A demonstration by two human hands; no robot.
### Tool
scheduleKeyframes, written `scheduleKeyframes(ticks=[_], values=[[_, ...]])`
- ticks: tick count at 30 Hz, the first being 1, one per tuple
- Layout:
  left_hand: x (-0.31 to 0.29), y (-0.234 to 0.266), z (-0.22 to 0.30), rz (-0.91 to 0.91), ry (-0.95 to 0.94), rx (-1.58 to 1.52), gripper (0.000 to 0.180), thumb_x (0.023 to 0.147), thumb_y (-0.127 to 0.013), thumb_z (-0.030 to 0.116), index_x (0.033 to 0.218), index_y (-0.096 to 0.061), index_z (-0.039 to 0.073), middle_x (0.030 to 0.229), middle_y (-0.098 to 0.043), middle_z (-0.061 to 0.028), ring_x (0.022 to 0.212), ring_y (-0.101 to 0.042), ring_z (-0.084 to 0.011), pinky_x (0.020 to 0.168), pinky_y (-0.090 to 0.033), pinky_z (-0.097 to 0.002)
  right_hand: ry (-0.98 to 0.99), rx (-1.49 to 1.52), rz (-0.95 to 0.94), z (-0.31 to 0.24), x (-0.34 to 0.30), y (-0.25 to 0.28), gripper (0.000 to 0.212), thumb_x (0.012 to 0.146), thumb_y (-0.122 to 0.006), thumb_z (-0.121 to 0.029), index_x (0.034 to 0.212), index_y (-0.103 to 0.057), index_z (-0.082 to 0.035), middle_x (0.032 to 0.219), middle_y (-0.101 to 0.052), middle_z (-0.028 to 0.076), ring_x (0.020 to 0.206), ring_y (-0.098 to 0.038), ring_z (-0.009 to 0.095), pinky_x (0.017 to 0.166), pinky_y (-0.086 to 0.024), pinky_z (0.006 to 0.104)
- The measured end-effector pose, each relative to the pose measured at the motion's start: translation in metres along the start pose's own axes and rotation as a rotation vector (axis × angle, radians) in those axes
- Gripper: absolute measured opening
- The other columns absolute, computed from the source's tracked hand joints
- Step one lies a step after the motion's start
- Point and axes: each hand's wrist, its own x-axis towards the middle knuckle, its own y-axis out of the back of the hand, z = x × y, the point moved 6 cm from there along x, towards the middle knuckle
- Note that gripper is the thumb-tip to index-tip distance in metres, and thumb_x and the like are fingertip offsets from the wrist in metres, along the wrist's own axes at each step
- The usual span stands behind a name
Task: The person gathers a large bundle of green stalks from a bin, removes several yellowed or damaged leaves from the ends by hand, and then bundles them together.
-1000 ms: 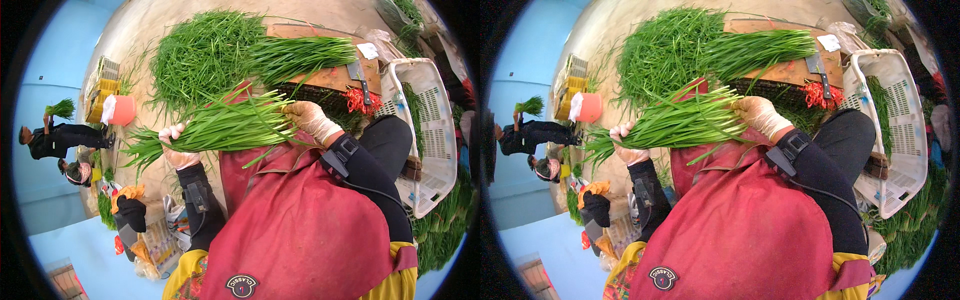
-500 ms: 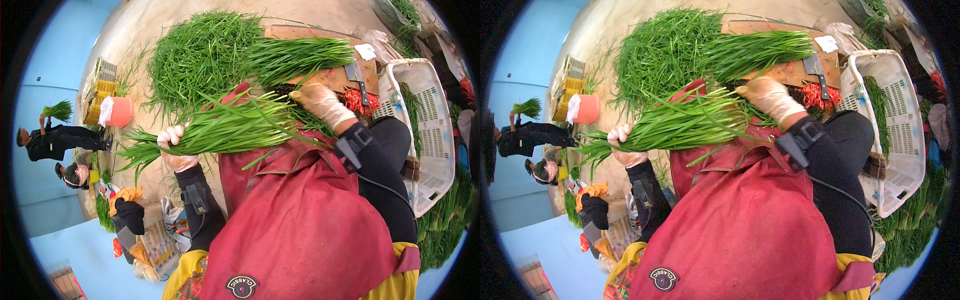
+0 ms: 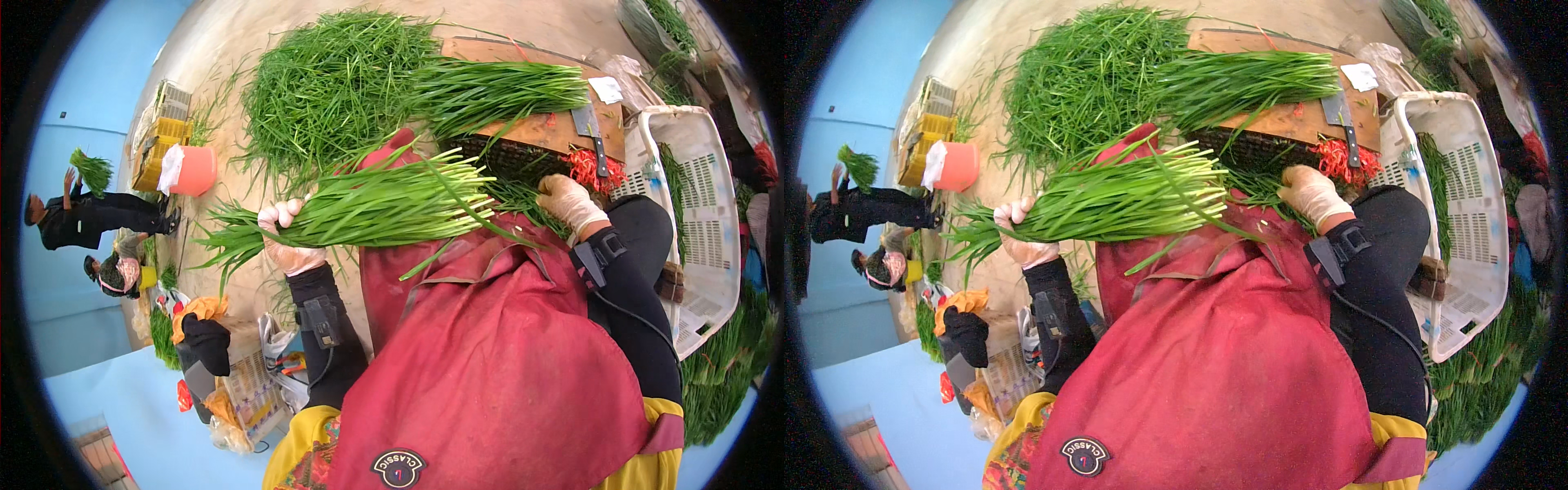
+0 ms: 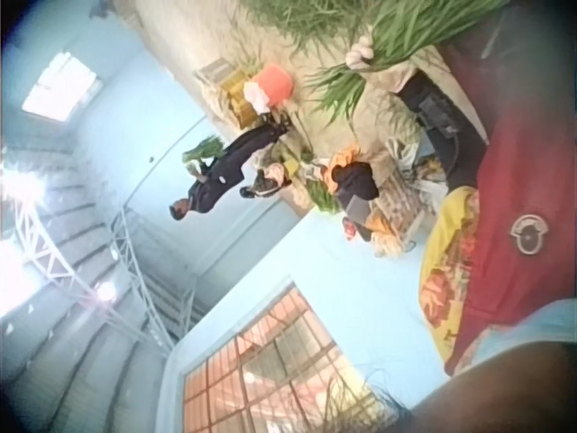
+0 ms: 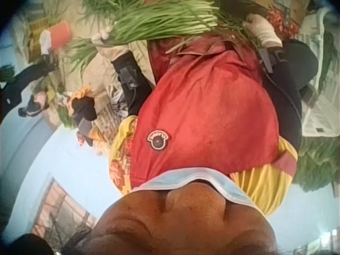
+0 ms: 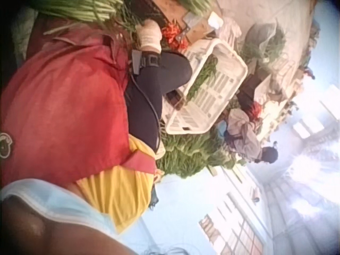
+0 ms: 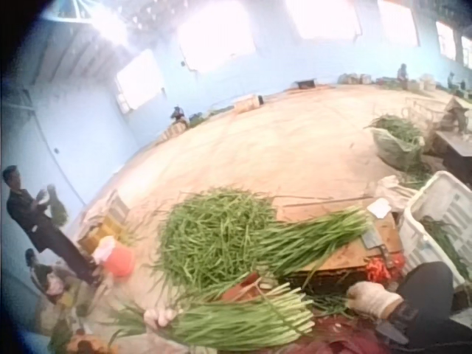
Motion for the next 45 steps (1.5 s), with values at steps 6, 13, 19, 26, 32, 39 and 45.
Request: scheduleKeyframes(ticks=[6,13,19,26,32,39,45], values=[[0.000,0.014,-0.008,0.058,0.067,-0.157,0.017,0.096,-0.063,0.027,0.085,-0.062,0.014,0.076,-0.058,0.0008,0.090,-0.060,-0.0219,0.093,-0.047,-0.0479,0.208,0.846,-0.179,-0.085,0.016,-0.020,0.049,0.096,-0.059,-0.045,0.110,-0.070,0.001,0.100,-0.072,0.011,0.089,-0.065,0.022,0.083,-0.051,0.0336],[0.003,0.049,0.007,0.183,-0.126,-0.109,0.019,0.097,-0.061,0.029,0.082,-0.059,0.017,0.076,-0.061,0.0025,0.092,-0.064,-0.0214,0.097,-0.043,-0.0563,0.335,1.194,-0.374,-0.133,-0.009,-0.025,0.038,0.085,-0.071,-0.012,0.120,-0.064,-0.002,0.103,-0.069,0.006,0.086,-0.062,0.014,0.082,-0.050,0.0263],[0.005,0.055,0.001,0.100,-0.074,-0.128,0.014,0.095,-0.064,0.028,0.087,-0.069,0.016,0.082,-0.068,0.0000,0.093,-0.066,-0.0237,0.097,-0.048,-0.0558,0.457,1.497,-0.610,-0.149,-0.032,0.001,0.055,0.082,-0.066,0.001,0.136,-0.054,0.001,0.126,-0.064,0.011,0.108,-0.063,0.015,0.095,-0.049,0.0258],[0.002,0.041,-0.003,0.173,-0.077,-0.126,0.020,0.096,-0.061,0.029,0.081,-0.058,0.016,0.074,-0.060,0.0018,0.087,-0.062,-0.0224,0.095,-0.046,-0.0529,0.198,1.291,-0.465,-0.146,-0.018,-0.014,0.036,0.087,-0.072,-0.008,0.122,-0.065,0.001,0.108,-0.071,0.005,0.094,-0.065,0.011,0.086,-0.051,0.0233],[0.001,0.030,-0.003,0.112,-0.072,-0.149,0.019,0.097,-0.061,0.029,0.084,-0.060,0.015,0.072,-0.061,0.0008,0.085,-0.063,-0.0237,0.096,-0.045,-0.0529,0.089,1.390,-0.085,-0.124,0.001,-0.033,0.023,0.087,-0.073,-0.012,0.106,-0.068,0.000,0.089,-0.071,0.006,0.073,-0.064,0.013,0.067,-0.053,0.0259],[0.000,0.033,-0.004,0.045,-0.021,-0.132,0.019,0.094,-0.065,0.032,0.084,-0.066,0.016,0.077,-0.062,0.0022,0.090,-0.063,-0.0216,0.098,-0.045,-0.0518,-0.246,1.072,0.098,-0.016,0.007,-0.017,0.026,0.093,-0.067,-0.019,0.105,-0.066,0.004,0.075,-0.067,0.003,0.065,-0.061,0.010,0.061,-0.048,0.0234],[0.000,0.024,-0.006,0.003,-0.025,-0.127,0.016,0.095,-0.065,0.031,0.089,-0.067,0.016,0.080,-0.064,0.0010,0.091,-0.063,-0.0220,0.098,-0.046,-0.0533,0.509,0.425,0.363,-0.116,-0.004,0.021,0.044,0.096,-0.054,-0.044,0.103,-0.072,-0.004,0.099,-0.068,0.022,0.096,-0.064,0.038,0.086,-0.050,0.0447]])
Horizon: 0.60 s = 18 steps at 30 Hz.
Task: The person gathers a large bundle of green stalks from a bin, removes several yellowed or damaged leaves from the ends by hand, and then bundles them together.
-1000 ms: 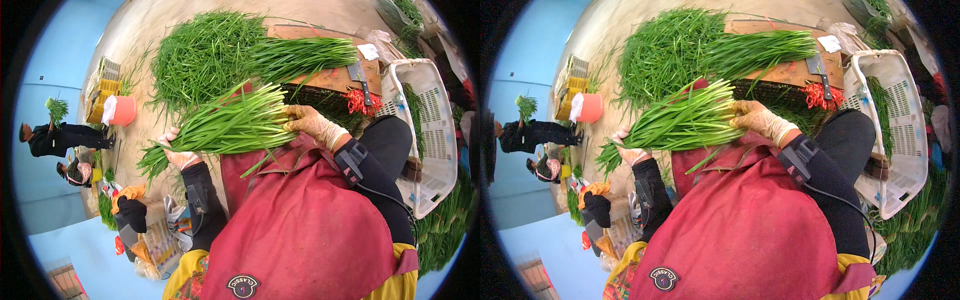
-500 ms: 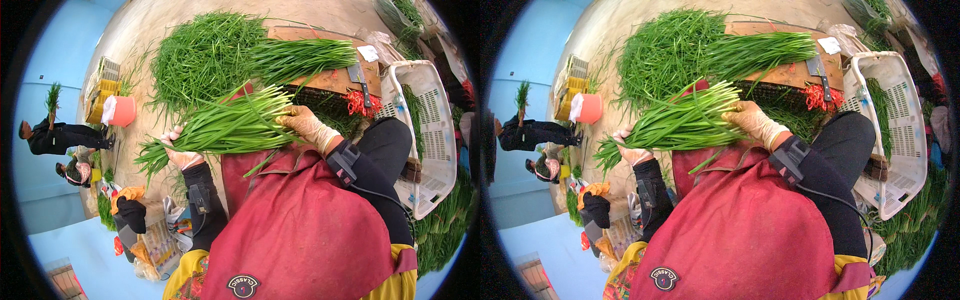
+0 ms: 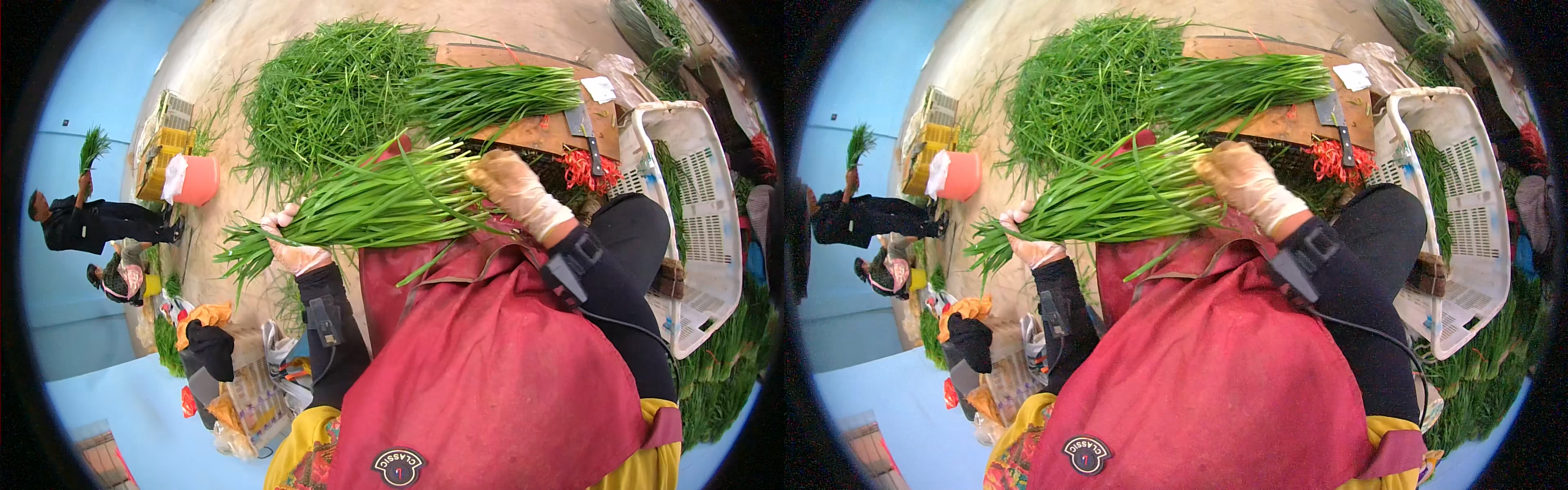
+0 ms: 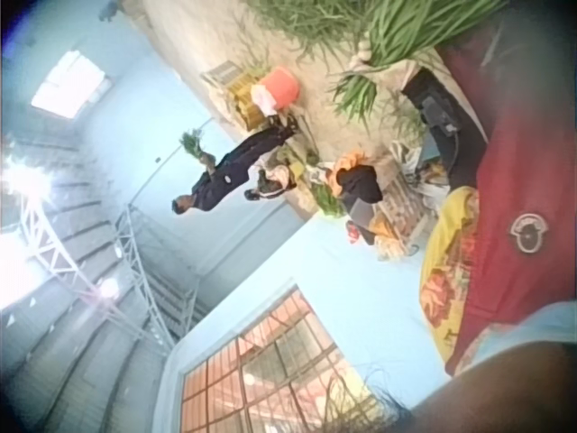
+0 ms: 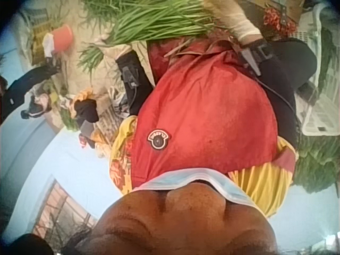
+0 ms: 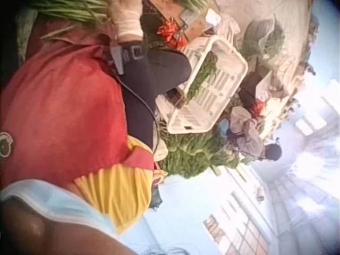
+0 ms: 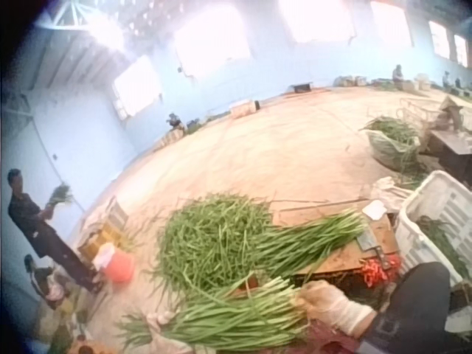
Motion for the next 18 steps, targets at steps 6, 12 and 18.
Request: scheduleKeyframes(ticks=[6,12,18], values=[[-0.003,-0.008,0.003,-0.014,-0.006,0.016,0.015,0.095,-0.064,0.030,0.089,-0.066,0.016,0.081,-0.062,0.0004,0.090,-0.061,-0.0225,0.096,-0.047,-0.0536,-0.110,0.033,-0.271,-0.031,0.024,-0.039,0.052,0.092,-0.055,-0.049,0.121,-0.067,-0.009,0.119,-0.064,0.024,0.112,-0.060,0.040,0.097,-0.047,0.0448],[-0.004,-0.008,0.003,0.004,-0.038,0.024,0.019,0.096,-0.064,0.031,0.086,-0.059,0.016,0.075,-0.055,0.0002,0.087,-0.060,-0.0229,0.097,-0.045,-0.0554,-0.133,0.047,-0.142,-0.033,0.032,-0.047,0.047,0.088,-0.064,-0.037,0.113,-0.067,0.003,0.104,-0.070,0.022,0.099,-0.067,0.032,0.087,-0.051,0.0385],[-0.005,-0.014,0.002,-0.017,-0.015,0.013,0.019,0.095,-0.064,0.031,0.086,-0.057,0.016,0.077,-0.053,0.0007,0.087,-0.057,-0.0214,0.095,-0.046,-0.0543,-0.124,0.276,-0.347,-0.045,0.038,-0.043,0.037,0.081,-0.066,-0.032,0.105,-0.070,-0.004,0.099,-0.069,0.020,0.096,-0.066,0.036,0.083,-0.051,0.0409]])
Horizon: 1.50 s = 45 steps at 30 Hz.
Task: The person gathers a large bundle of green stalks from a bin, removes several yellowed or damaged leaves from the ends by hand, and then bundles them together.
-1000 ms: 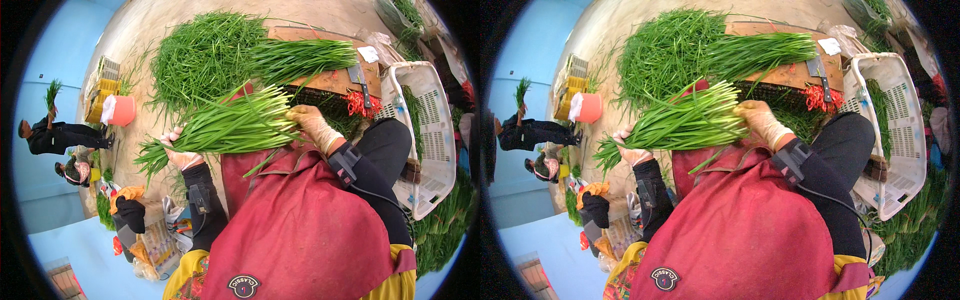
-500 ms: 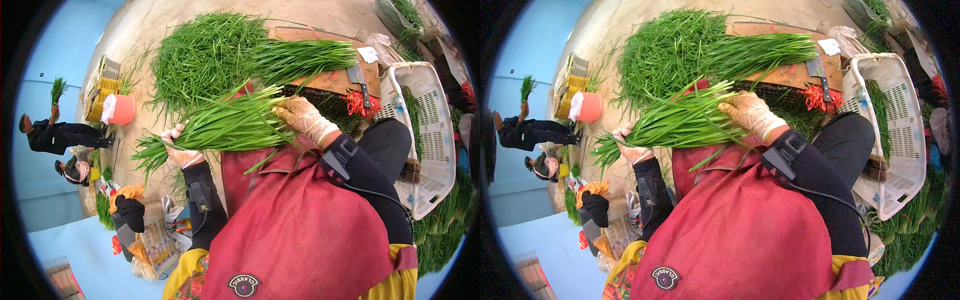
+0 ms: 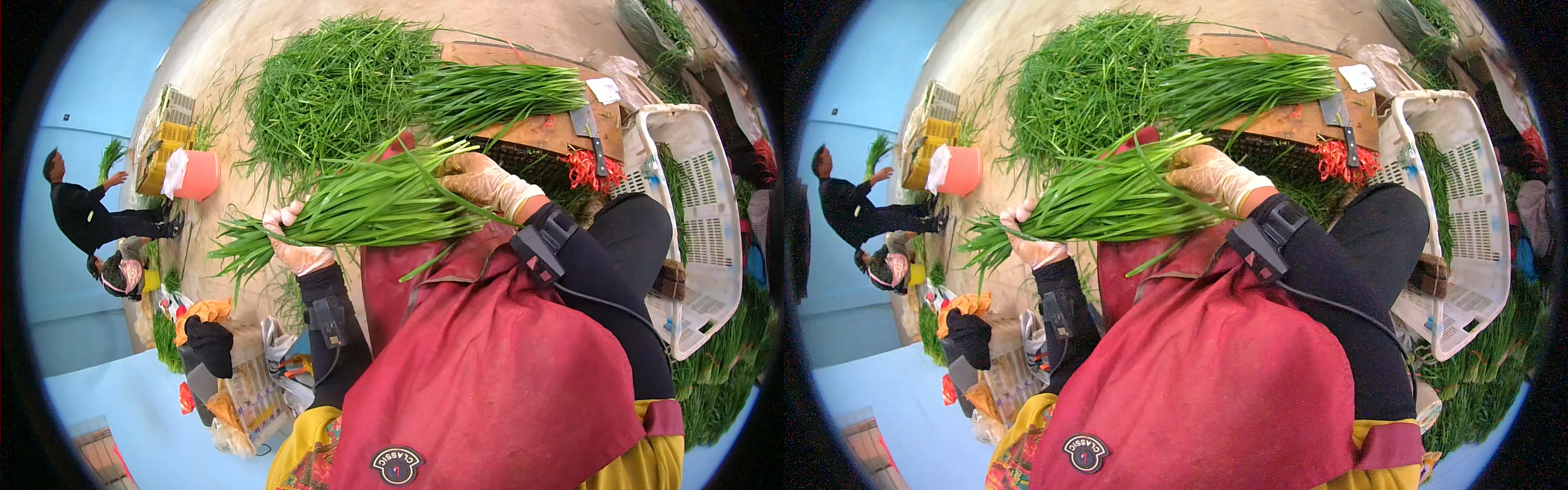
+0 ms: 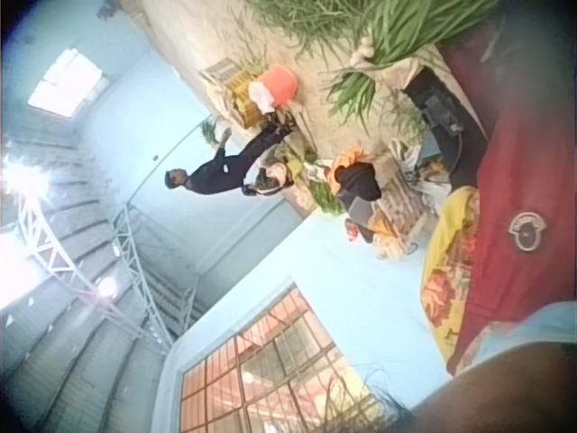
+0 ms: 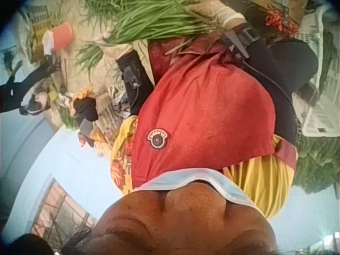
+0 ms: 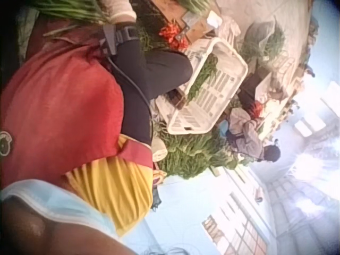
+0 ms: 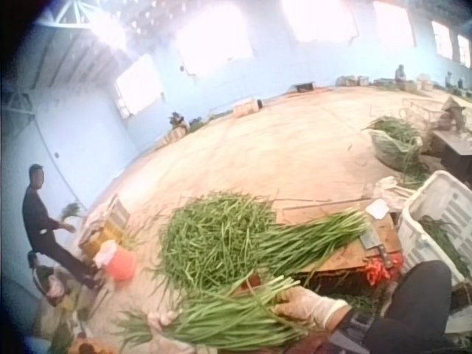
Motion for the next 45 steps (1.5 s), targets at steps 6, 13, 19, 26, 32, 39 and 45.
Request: scheduleKeyframes(ticks=[6,13,19,26,32,39,45], values=[[-0.003,-0.007,-0.001,-0.010,-0.010,0.041,0.018,0.096,-0.064,0.030,0.087,-0.059,0.015,0.079,-0.053,0.0015,0.086,-0.055,-0.0191,0.090,-0.048,-0.0455,-0.051,-0.234,-0.001,-0.015,-0.001,0.021,0.021,0.084,-0.067,-0.018,0.099,-0.068,-0.003,0.082,-0.069,0.013,0.075,-0.064,0.021,0.069,-0.051,0.0362],[-0.003,-0.006,0.000,-0.005,0.010,-0.020,0.016,0.096,-0.065,0.029,0.088,-0.061,0.014,0.078,-0.054,0.0013,0.085,-0.055,-0.0197,0.086,-0.049,-0.0437,0.040,-0.473,0.164,0.034,-0.007,0.044,0.022,0.078,-0.070,-0.022,0.090,-0.067,-0.004,0.083,-0.067,0.017,0.078,-0.064,0.034,0.070,-0.051,0.0413],[-0.001,0.005,0.002,0.014,0.004,0.008,0.015,0.095,-0.066,0.029,0.090,-0.063,0.015,0.080,-0.058,0.0003,0.089,-0.059,-0.0228,0.088,-0.050,-0.0508,-0.489,-0.828,-0.006,0.135,-0.074,0.084,0.023,0.077,-0.065,-0.027,0.091,-0.074,-0.011,0.092,-0.070,0.018,0.094,-0.068,0.035,0.082,-0.054,0.0433],[0.002,0.003,-0.002,0.029,0.038,0.001,0.016,0.096,-0.064,0.029,0.088,-0.064,0.015,0.079,-0.060,0.0002,0.089,-0.062,-0.0235,0.088,-0.051,-0.0511,0.275,-0.328,0.286,0.034,-0.074,0.065,0.022,0.087,-0.064,-0.024,0.098,-0.073,-0.007,0.093,-0.069,0.016,0.093,-0.065,0.034,0.081,-0.053,0.0408],[0.001,-0.004,-0.002,0.050,0.030,0.040,0.022,0.095,-0.065,0.032,0.085,-0.057,0.015,0.077,-0.055,-0.0009,0.088,-0.058,-0.0223,0.092,-0.048,-0.0516,0.370,-0.391,0.062,-0.012,-0.034,-0.007,0.022,0.086,-0.060,-0.016,0.104,-0.070,-0.010,0.098,-0.069,0.015,0.091,-0.067,0.033,0.080,-0.054,0.0417],[0.000,-0.008,-0.001,-0.010,0.019,0.017,0.014,0.095,-0.065,0.027,0.090,-0.063,0.014,0.082,-0.060,-0.0021,0.092,-0.060,-0.0226,0.088,-0.051,-0.0487,-0.034,-0.293,0.212,0.000,-0.051,-0.007,0.032,0.087,-0.067,-0.037,0.098,-0.068,-0.008,0.093,-0.069,0.016,0.091,-0.067,0.034,0.079,-0.052,0.0413],[-0.001,-0.009,-0.001,0.010,0.001,0.072,0.015,0.094,-0.067,0.028,0.090,-0.063,0.014,0.080,-0.059,-0.0014,0.091,-0.059,-0.0225,0.089,-0.050,-0.0478,-0.196,-0.351,0.033,-0.007,-0.043,-0.002,0.041,0.083,-0.070,-0.045,0.098,-0.069,-0.007,0.096,-0.070,0.017,0.095,-0.066,0.035,0.080,-0.052,0.0423]])
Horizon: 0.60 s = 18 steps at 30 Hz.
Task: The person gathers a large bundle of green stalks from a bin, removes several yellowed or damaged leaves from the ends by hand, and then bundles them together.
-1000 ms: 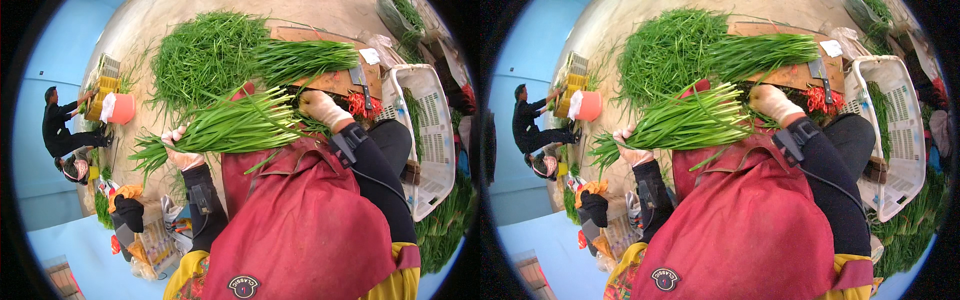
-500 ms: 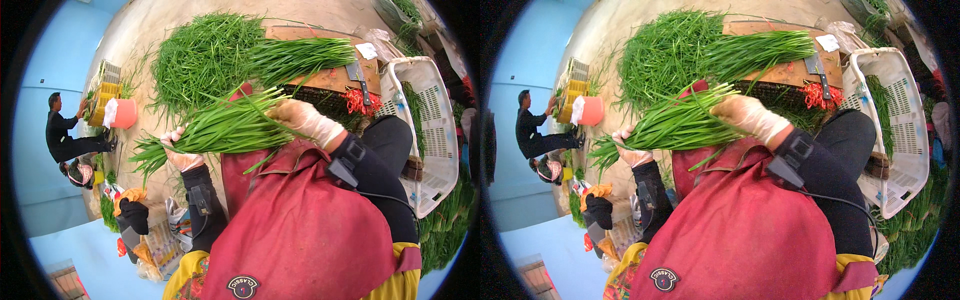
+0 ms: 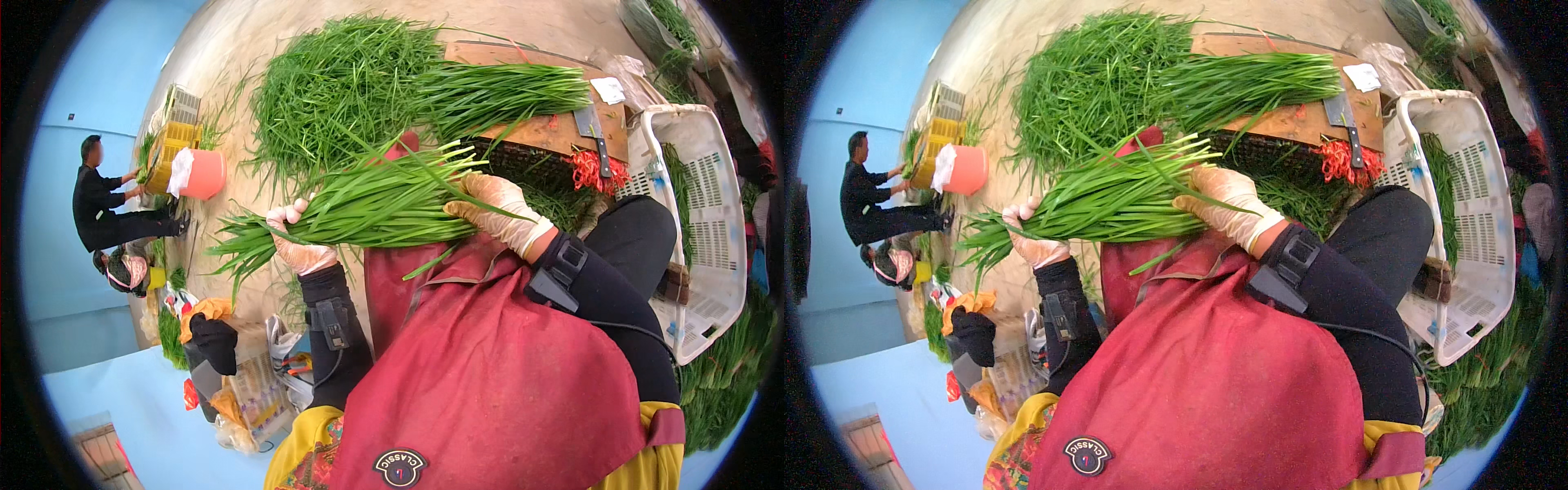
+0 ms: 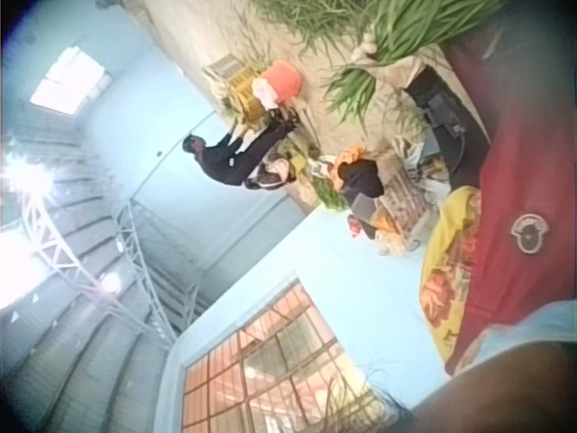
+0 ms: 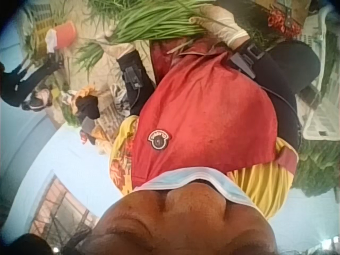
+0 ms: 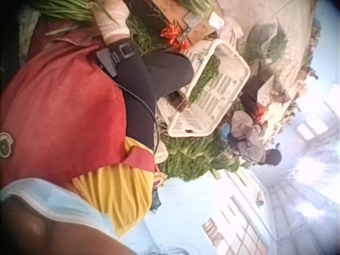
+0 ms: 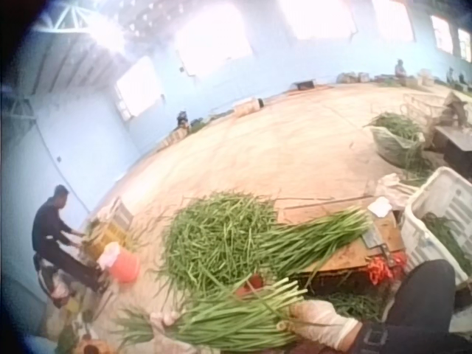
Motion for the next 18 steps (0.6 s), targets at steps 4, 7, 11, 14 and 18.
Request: scheduleKeyframes(ticks=[4,7,11,14,18], values=[[-0.002,0.000,0.000,0.043,-0.025,0.030,0.025,0.094,-0.066,0.034,0.085,-0.055,0.014,0.078,-0.055,-0.0020,0.090,-0.059,-0.0236,0.093,-0.049,-0.0557,0.088,0.093,0.101,-0.007,0.006,0.002,0.044,0.083,-0.071,-0.044,0.105,-0.068,-0.006,0.100,-0.069,0.019,0.098,-0.065,0.037,0.084,-0.051,0.0423],[-0.004,-0.003,-0.001,0.021,-0.036,0.046,0.024,0.094,-0.065,0.035,0.086,-0.055,0.014,0.079,-0.055,-0.0023,0.091,-0.059,-0.0237,0.093,-0.049,-0.0555,0.042,0.212,0.119,-0.003,0.023,-0.011,0.051,0.085,-0.075,-0.036,0.116,-0.060,0.001,0.098,-0.069,0.014,0.089,-0.065,0.021,0.079,-0.051,0.0320],[-0.004,-0.006,-0.002,0.002,-0.025,0.045,0.025,0.094,-0.065,0.035,0.086,-0.055,0.014,0.080,-0.055,-0.0022,0.091,-0.059,-0.0238,0.092,-0.050,-0.0540,0.045,0.418,0.188,0.003,0.044,-0.030,0.043,0.084,-0.073,-0.032,0.111,-0.061,0.000,0.096,-0.068,0.014,0.087,-0.064,0.025,0.078,-0.051,0.0337],[-0.003,-0.008,-0.002,-0.018,-0.032,0.061,0.025,0.095,-0.065,0.035,0.086,-0.054,0.014,0.080,-0.054,-0.0020,0.090,-0.058,-0.0235,0.092,-0.050,-0.0534,0.124,0.040,0.305,0.006,0.050,-0.030,0.028,0.082,-0.068,-0.027,0.093,-0.063,-0.001,0.088,-0.066,0.018,0.085,-0.064,0.034,0.078,-0.052,0.0388],[-0.004,-0.010,-0.001,-0.049,-0.049,0.068,0.025,0.095,-0.065,0.034,0.086,-0.053,0.014,0.080,-0.054,-0.0017,0.089,-0.058,-0.0231,0.092,-0.050,-0.0533,-0.159,-0.071,0.202,0.058,0.047,-0.012,0.019,0.079,-0.063,-0.024,0.085,-0.065,-0.006,0.085,-0.066,0.020,0.083,-0.064,0.039,0.075,-0.051,0.0459]])
